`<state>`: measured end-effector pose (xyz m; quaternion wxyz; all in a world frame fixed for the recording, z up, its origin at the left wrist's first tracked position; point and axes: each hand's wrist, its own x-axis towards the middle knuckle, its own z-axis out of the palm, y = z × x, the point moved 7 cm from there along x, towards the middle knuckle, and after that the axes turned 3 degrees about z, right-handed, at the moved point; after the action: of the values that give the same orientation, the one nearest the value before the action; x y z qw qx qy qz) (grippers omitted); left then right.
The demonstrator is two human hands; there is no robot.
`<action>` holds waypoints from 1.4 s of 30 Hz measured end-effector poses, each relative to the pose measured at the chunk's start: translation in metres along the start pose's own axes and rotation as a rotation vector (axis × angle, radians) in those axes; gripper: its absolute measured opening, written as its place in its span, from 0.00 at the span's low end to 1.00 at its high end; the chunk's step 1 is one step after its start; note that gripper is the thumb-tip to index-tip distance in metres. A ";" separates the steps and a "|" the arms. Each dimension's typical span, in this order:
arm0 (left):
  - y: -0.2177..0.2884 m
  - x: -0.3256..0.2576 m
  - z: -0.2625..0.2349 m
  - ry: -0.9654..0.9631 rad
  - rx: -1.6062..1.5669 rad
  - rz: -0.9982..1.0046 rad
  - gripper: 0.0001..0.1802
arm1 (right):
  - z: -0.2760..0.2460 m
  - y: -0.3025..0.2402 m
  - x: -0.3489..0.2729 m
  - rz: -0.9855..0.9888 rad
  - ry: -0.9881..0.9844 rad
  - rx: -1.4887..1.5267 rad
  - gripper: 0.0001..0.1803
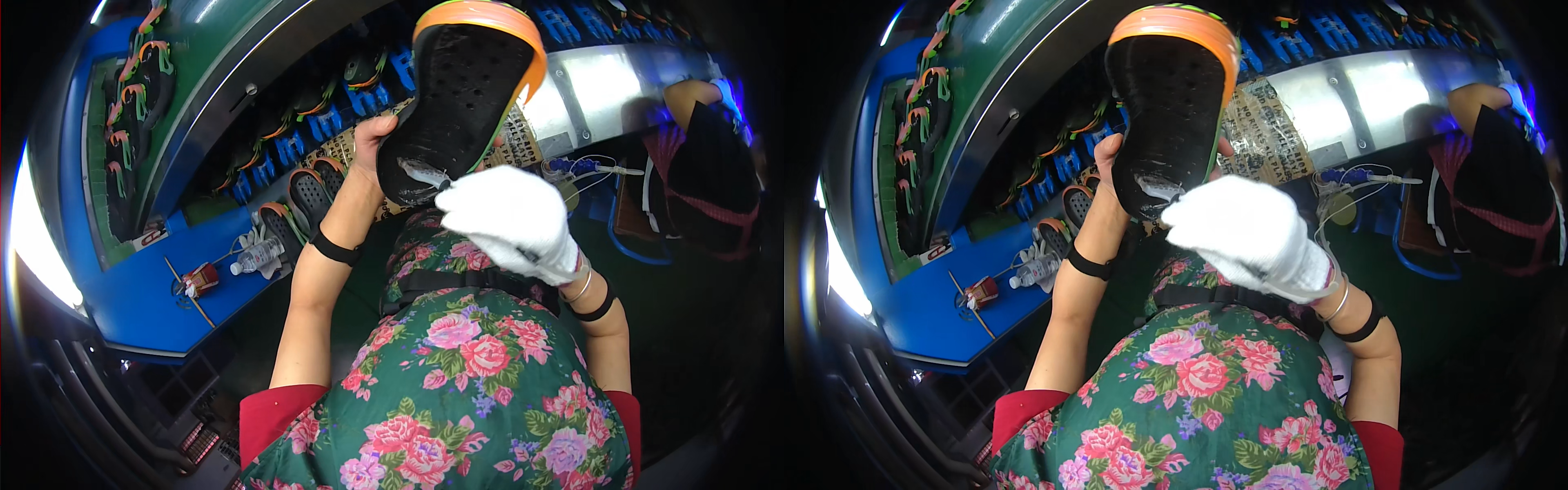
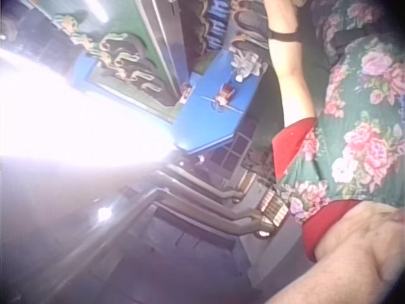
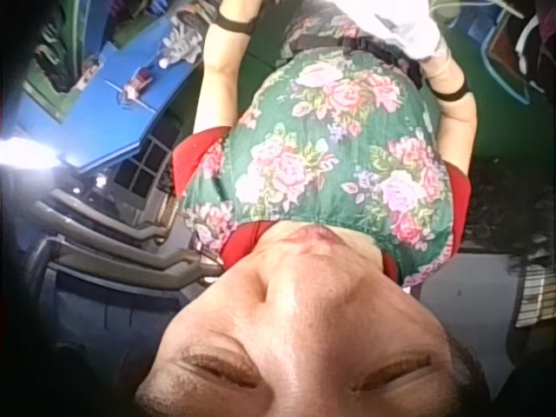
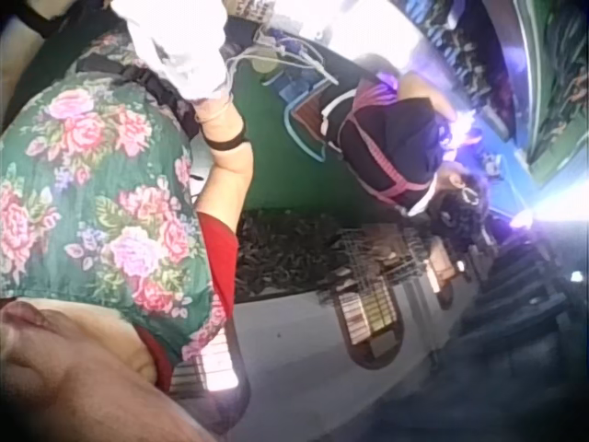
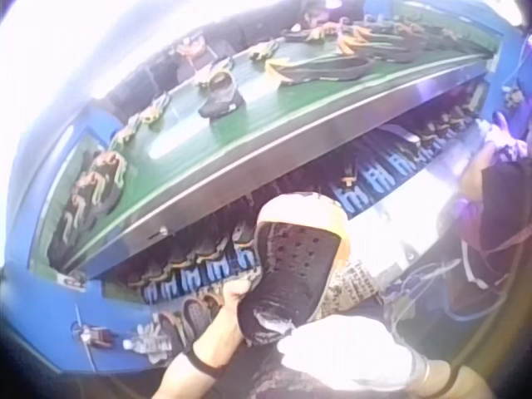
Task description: Apply a cleaning agent or primer to shoe soles using a brush and cloth on an assembly line.
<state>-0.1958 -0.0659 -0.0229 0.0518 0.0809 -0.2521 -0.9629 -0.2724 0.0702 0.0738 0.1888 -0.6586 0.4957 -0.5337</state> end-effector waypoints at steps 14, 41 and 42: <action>0.009 -0.002 -0.046 0.178 0.093 -0.054 0.55 | 0.012 -0.004 -0.003 0.017 0.029 0.022 0.15; -0.035 -0.032 -0.036 0.321 -0.613 0.019 0.39 | -0.007 -0.002 0.011 0.012 0.065 -0.255 0.15; -0.028 -0.026 -0.023 0.383 -0.573 0.032 0.42 | 0.006 -0.005 0.002 0.006 -0.001 -0.097 0.16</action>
<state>-0.1676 -0.0489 -0.0528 0.1340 0.2384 0.0415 -0.9610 -0.2649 0.0690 0.0771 0.1583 -0.6657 0.5228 -0.5084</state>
